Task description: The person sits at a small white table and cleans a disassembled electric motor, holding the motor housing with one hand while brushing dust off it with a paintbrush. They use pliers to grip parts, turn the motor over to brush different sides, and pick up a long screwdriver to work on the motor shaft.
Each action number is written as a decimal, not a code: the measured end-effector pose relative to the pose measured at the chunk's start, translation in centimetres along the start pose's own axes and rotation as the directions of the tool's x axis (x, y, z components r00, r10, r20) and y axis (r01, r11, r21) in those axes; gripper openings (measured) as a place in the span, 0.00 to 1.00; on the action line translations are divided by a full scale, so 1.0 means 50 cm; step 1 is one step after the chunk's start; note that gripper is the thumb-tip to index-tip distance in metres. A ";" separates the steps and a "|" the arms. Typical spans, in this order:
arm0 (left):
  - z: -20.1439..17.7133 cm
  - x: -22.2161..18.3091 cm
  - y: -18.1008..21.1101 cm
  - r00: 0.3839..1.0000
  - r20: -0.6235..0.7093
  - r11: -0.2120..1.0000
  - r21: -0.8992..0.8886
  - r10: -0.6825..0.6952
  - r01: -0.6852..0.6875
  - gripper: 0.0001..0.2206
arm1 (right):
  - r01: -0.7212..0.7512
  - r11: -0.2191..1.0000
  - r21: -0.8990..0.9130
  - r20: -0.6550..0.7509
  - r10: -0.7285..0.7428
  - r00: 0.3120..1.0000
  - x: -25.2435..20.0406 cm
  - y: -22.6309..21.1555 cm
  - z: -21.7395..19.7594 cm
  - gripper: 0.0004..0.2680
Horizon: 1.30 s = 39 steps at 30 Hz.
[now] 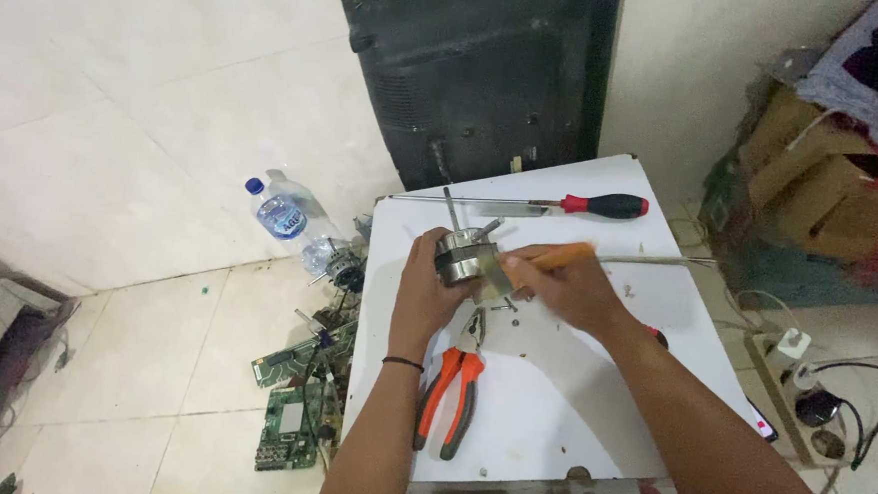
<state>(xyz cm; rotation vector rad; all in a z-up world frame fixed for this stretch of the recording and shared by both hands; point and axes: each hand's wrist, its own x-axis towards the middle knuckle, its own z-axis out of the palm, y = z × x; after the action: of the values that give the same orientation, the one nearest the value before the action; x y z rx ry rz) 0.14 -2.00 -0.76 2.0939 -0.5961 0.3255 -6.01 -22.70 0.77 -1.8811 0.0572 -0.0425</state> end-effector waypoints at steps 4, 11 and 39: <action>0.001 -0.001 -0.015 0.998 -0.036 0.999 0.018 0.050 -0.049 0.36 | 0.341 0.888 0.308 -0.149 -0.309 0.940 -0.015 0.001 -0.008 0.11; -0.001 0.000 -0.009 1.000 0.025 1.000 -0.002 -0.004 0.005 0.35 | 0.319 0.943 -0.098 -0.205 -0.333 0.920 -0.009 0.027 -0.013 0.11; -0.097 -0.068 0.011 0.992 0.095 0.984 0.163 -0.080 0.064 0.46 | 0.486 0.797 -0.359 -0.395 -0.602 0.694 -0.002 0.055 -0.015 0.07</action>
<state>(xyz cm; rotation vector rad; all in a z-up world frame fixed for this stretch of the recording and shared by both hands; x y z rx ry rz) -3.05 2.74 0.83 2.2917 -0.5675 0.2331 -6.20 -24.23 -1.63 -2.0111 -0.1666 -0.9808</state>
